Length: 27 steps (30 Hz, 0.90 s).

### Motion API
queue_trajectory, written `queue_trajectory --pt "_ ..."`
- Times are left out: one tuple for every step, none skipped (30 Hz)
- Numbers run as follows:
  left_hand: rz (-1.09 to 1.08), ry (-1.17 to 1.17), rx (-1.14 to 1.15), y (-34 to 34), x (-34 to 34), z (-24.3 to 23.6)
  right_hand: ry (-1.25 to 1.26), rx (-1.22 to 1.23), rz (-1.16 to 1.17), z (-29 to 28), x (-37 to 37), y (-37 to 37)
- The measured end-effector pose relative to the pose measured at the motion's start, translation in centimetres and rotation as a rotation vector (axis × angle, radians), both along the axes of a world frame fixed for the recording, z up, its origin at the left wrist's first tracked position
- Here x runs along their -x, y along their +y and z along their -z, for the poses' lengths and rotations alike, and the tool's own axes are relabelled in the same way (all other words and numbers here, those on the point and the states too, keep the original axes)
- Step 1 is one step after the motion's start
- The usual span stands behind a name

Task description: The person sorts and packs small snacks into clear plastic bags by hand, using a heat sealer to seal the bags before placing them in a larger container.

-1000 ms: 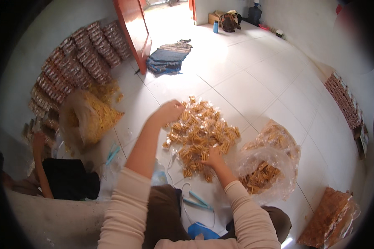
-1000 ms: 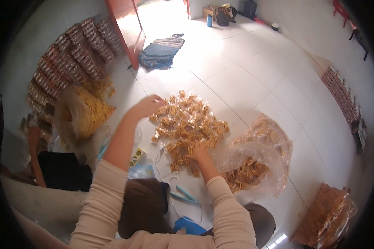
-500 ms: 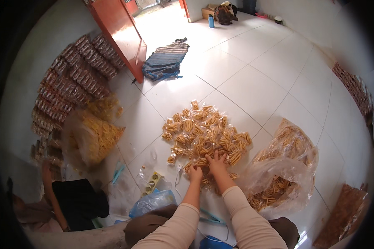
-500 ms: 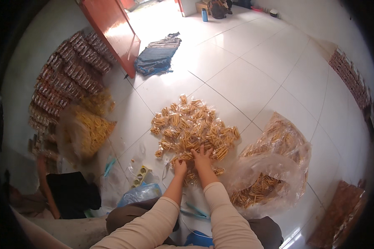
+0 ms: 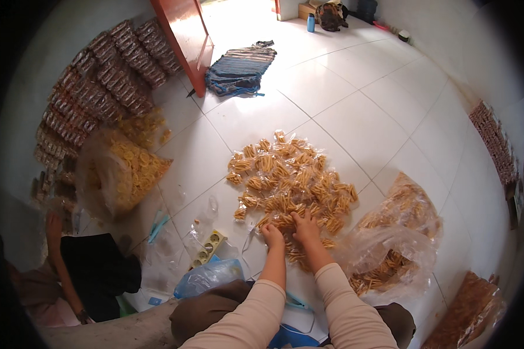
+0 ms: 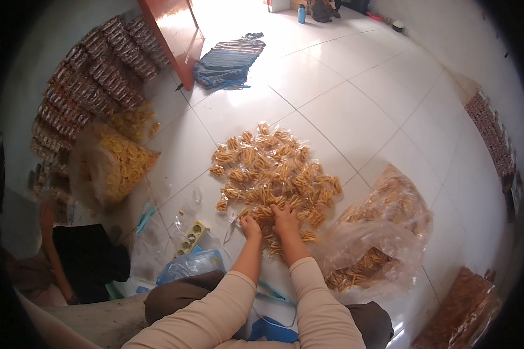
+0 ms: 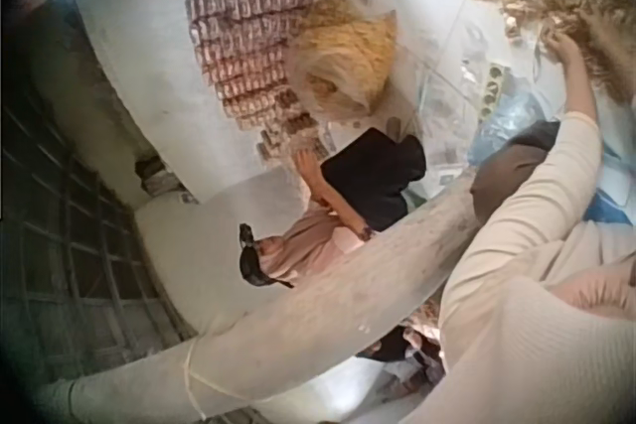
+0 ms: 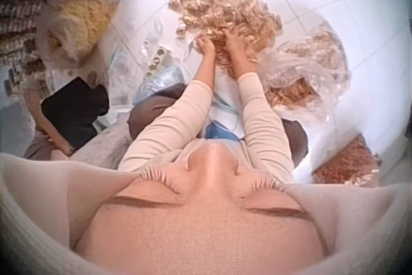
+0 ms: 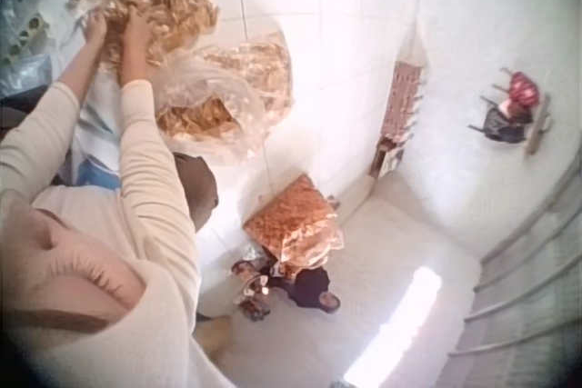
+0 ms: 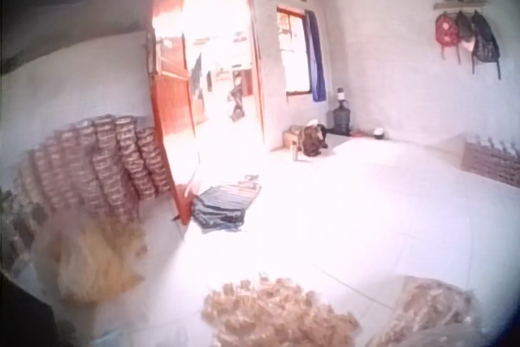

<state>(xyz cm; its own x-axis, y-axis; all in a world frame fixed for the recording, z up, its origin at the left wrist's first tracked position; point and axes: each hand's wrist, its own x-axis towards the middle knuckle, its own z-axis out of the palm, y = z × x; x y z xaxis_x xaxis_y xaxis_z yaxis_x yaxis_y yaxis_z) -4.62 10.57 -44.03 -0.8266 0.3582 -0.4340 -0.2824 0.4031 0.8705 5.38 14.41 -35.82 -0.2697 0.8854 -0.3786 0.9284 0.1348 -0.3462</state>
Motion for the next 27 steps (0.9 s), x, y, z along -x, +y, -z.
queue_trajectory --pt "-0.065 -0.038 -0.037 0.1 0.0 0.0 0.02 -0.014 0.012 -0.2 -0.1 0.0" --pt "-0.13 -0.075 -0.075 0.1 0.0 0.0 0.041 -0.027 0.025 -0.4 -0.1 0.0" --pt "-0.15 -0.067 0.023 0.4 -0.3 -0.6 0.111 -0.032 0.059 -0.3 -0.6 0.3" --pt "-0.167 -0.058 0.122 0.9 -0.6 -1.8 0.181 -0.037 0.096 -0.1 -1.3 0.7" --pt "-0.183 -0.049 0.222 1.4 -0.9 -2.9 0.251 -0.042 0.133 0.0 -2.0 1.1" --pt "-0.206 -0.071 0.2 1.9 -0.9 -3.6 0.333 -0.07 0.125 -0.3 -2.4 1.4" --pt "-0.227 -0.093 0.179 2.3 -1.0 -4.3 0.414 -0.099 0.118 -0.5 -2.9 1.6" --pt "-0.246 -0.115 0.157 2.8 -1.1 -5.0 0.495 -0.128 0.113 -0.8 -3.3 1.7" --pt "-0.285 -0.176 0.053 3.5 -1.5 -6.0 0.566 -0.109 0.156 -1.5 -3.8 1.8" --pt "-0.326 -0.238 -0.049 4.3 -2.0 -7.1 0.635 -0.09 0.199 -2.4 -4.2 1.7" --pt "-0.364 -0.302 -0.151 4.9 -2.4 -8.2 0.705 -0.072 0.244 -3.3 -4.6 1.6" --pt "-0.326 -0.339 -0.223 5.2 -2.4 -8.8 0.8 0.017 0.299 -5.2 -4.7 1.4" --pt "-0.291 -0.375 -0.297 5.3 -2.1 -9.0 0.894 0.107 0.351 -7.8 -4.4 1.2" --pt "-0.245 -0.417 -0.374 5.6 -2.1 -9.2 0.985 0.189 0.41 -9.7 -4.8 1.0" --pt "-0.148 -0.475 -0.439 5.9 -2.0 -9.1 1.06 0.105 0.332 -10.4 -5.6 1.0" --pt "-0.004 -0.564 -0.392 6.0 -2.9 -10.6 1.092 0.109 0.351 -11.8 -6.9 0.7" --pt "0.145 -0.65 -0.343 6.1 -3.9 -12.2 1.125 0.112 0.371 -13.2 -8.2 0.0" --pt "0.29 -0.73 -0.302 6.0 -4.7 -14.1 1.16 0.114 0.38 -15.6 -9.1 -1.1" --pt "0.434 -0.739 -0.28 5.9 -5.4 -14.9 1.185 0.105 0.334 -17.7 -9.8 -2.6" --pt "0.571 -0.739 -0.253 5.7 -6.3 -15.6 1.16 0.109 0.355 -18.4 -10.9 -3.9" --pt "0.713 -0.736 -0.228 5.4 -7.3 -16.1 1.137 0.11 0.381 -18.8 -12.2 -5.8" --pt "0.861 -0.727 -0.193 4.8 -8.6 -16.7 1.119 0.113 0.417 -18.9 -13.6 -7.7" --pt "0.957 -0.687 -0.208 4.0 -10.1 -17.3 1.152 0.114 0.452 -18.7 -14.9 -9.5" --pt "1.027 -0.6 -0.206 2.9 -11.3 -17.3 1.178 0.165 0.555 -18.1 -16.2 -11.3" --pt "1.094 -0.508 -0.211 2.0 -12.7 -16.9 1.206 0.214 0.653 -17.3 -17.6 -12.8" --pt "1.154 -0.413 -0.218 0.9 -14.2 -16.5 1.234 0.265 0.747 -16.4 -18.9 -14.3" --pt "1.139 -0.252 -0.234 -0.3 -15.8 -15.7 1.232 0.307 0.809 -15.6 -20.1 -15.5"
